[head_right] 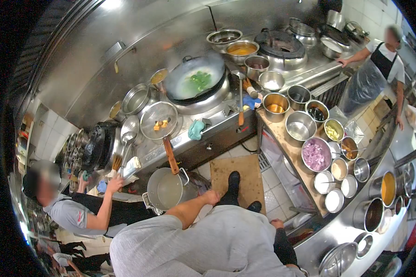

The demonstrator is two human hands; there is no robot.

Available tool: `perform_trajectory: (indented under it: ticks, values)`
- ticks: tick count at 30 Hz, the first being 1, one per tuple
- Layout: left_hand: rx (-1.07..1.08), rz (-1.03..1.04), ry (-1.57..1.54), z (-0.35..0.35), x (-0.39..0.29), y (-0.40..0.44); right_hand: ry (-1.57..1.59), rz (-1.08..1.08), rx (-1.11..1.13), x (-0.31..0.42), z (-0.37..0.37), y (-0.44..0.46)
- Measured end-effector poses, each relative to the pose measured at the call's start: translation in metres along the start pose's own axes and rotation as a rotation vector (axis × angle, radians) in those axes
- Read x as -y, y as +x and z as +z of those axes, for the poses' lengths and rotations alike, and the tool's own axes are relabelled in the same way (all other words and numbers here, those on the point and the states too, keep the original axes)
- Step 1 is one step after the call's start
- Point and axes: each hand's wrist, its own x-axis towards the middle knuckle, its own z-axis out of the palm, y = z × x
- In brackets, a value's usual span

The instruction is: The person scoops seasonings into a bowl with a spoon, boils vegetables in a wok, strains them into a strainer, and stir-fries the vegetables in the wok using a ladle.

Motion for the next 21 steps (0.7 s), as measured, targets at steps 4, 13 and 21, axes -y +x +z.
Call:
perform_trajectory:
  ticks: [4, 13, 21]
  values:
    - [0.003, 0.047, 0.015, 0.001, 0.005, 0.000, -0.063, -0.012, -0.003, 0.005, -0.004, -0.004]
    - [-0.014, 0.206, 0.054, 0.043, 0.034, 0.042, -0.146, -0.128, 0.029, 0.017, -0.015, -0.017]
    - [-0.048, 0.262, 0.046, 0.053, 0.041, 0.041, -0.109, -0.141, 0.038, 0.001, -0.005, 0.000]
